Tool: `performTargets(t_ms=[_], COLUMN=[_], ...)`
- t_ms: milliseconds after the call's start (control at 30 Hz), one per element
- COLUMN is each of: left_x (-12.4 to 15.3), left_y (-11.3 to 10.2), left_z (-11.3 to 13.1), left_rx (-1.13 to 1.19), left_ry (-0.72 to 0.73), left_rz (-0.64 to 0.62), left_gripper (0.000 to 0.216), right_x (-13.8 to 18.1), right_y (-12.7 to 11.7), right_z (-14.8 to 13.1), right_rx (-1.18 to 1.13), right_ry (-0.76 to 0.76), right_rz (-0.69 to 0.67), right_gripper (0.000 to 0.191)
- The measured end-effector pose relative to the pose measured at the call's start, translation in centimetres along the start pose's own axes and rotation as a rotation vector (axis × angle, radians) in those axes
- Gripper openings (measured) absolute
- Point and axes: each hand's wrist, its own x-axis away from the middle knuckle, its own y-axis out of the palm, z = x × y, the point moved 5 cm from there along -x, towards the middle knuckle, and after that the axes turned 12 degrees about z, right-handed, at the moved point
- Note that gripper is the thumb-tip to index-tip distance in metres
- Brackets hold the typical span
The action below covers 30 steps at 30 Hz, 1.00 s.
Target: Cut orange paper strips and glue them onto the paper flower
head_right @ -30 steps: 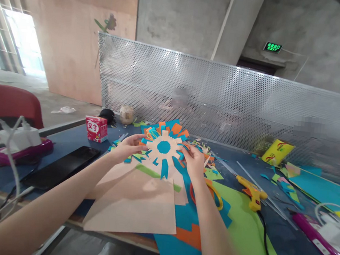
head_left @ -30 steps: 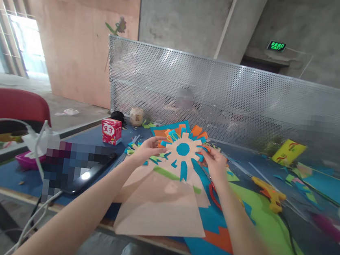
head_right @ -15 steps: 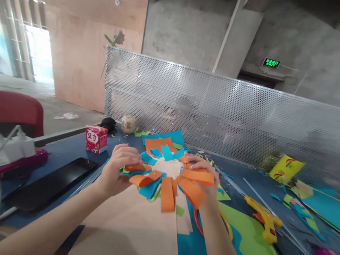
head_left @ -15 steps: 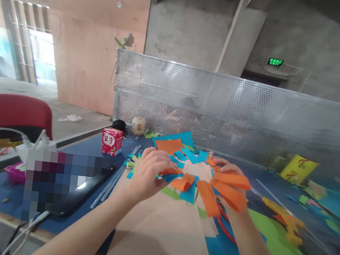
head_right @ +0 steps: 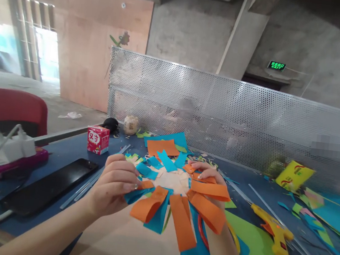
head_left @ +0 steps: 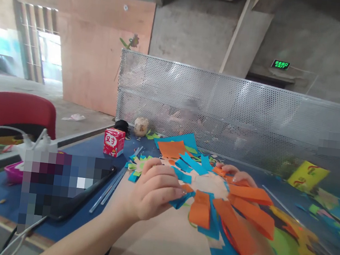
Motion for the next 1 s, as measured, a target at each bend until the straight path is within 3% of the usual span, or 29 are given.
performTargets(t_ms=[100,167,300,433,500,600,1000], left_x=[0.2,0.4,1.5,4.1,5.2,6.1,7.2], left_y=[0.3,0.6,1.0,2.8,3.4,3.6,3.4], left_z=[-0.6,-1.6,-4.8,-7.5,-8.0,-8.4,-8.9], left_rx=[0.007,0.018,0.106,0.398,0.470,0.458,0.404], left_ry=[-0.087,-0.227,-0.701,-1.282,-1.473,-1.573,-1.679], left_rz=[0.016,0.017,0.138,0.062,0.031,0.019,0.006], left_gripper=[0.029,0.033,0.039,0.039,0.040,0.041,0.045], right_x=[0.0,0.0,0.6,0.8,0.8,0.7,0.7], right_y=[0.0,-0.2,-1.2,-1.2,-1.3,-1.2,-0.9], right_z=[0.3,0.8,1.9,2.2,2.4,2.6,2.5], right_rx=[0.004,0.022,0.077,0.148,0.183,0.212,0.218], right_ry=[0.004,0.089,0.374,0.480,0.495,0.487,0.477], right_rz=[0.060,0.163,0.437,0.463,0.451,0.426,0.384], right_gripper=[0.011,0.013,0.020,0.026,0.026,0.027,0.021])
